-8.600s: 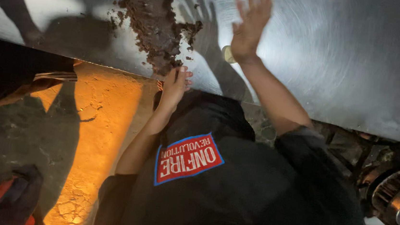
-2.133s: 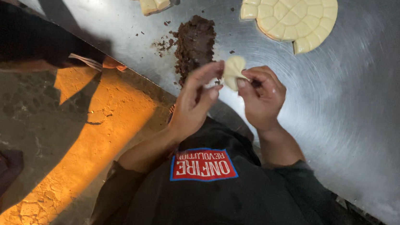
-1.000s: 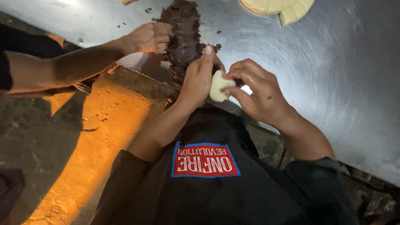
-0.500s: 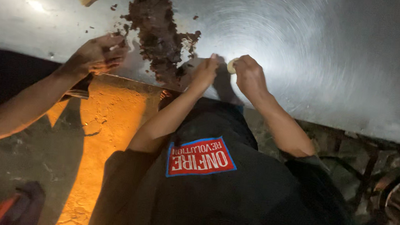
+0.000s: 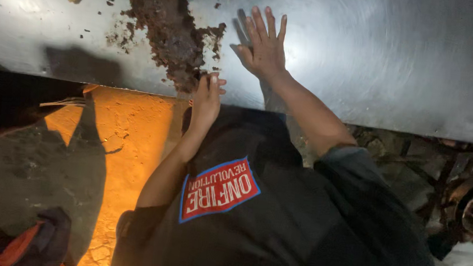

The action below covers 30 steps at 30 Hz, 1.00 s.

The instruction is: The person takes pieces of dough and dark filling from a pile to form individual filled buns by hand on a metal table.

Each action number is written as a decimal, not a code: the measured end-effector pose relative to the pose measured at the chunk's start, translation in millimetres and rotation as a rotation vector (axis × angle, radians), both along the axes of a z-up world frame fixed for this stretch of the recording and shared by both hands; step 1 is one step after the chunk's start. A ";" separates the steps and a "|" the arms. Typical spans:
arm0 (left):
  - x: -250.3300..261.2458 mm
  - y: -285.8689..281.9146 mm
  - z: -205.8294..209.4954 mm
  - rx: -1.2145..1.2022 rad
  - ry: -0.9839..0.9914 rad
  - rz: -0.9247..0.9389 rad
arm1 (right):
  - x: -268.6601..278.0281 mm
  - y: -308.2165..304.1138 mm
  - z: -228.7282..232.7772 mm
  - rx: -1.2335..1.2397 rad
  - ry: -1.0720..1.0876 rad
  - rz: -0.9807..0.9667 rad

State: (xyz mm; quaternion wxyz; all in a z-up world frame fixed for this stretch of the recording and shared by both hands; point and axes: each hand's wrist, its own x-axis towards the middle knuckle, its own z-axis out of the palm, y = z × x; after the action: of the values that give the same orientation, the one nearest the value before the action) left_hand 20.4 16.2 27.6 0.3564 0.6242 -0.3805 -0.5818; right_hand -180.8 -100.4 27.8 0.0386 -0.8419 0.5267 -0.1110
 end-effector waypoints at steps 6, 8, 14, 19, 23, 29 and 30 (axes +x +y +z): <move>11.2 15.4 10.1 -0.043 0.200 -0.004 | -8.5 -24.5 -16.5 0.535 -0.206 -0.207; 18.2 18.9 12.1 -0.062 0.134 -0.007 | -18.3 -33.4 -1.5 0.456 -0.306 -0.310; 15.5 27.4 -2.9 -0.029 0.227 0.029 | -1.5 4.9 1.8 0.508 0.077 -0.189; 15.2 5.3 12.8 -0.127 0.243 0.003 | -46.5 -4.4 -62.9 0.481 -0.323 -0.074; 42.5 12.8 11.9 -0.091 0.356 0.178 | -93.3 61.7 -34.1 0.523 -0.070 0.210; 70.0 19.2 0.1 -0.051 0.310 0.330 | -14.5 -29.6 65.5 1.035 0.251 0.148; 71.1 16.8 1.5 -0.056 0.308 0.333 | 12.9 -39.4 82.3 1.025 0.084 0.161</move>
State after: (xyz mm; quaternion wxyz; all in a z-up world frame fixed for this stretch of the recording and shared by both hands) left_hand 91.5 33.0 29.0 0.5188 0.5719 -0.2293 -0.5926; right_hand -167.9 -139.8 110.2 0.4330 -0.7565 0.4481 0.1985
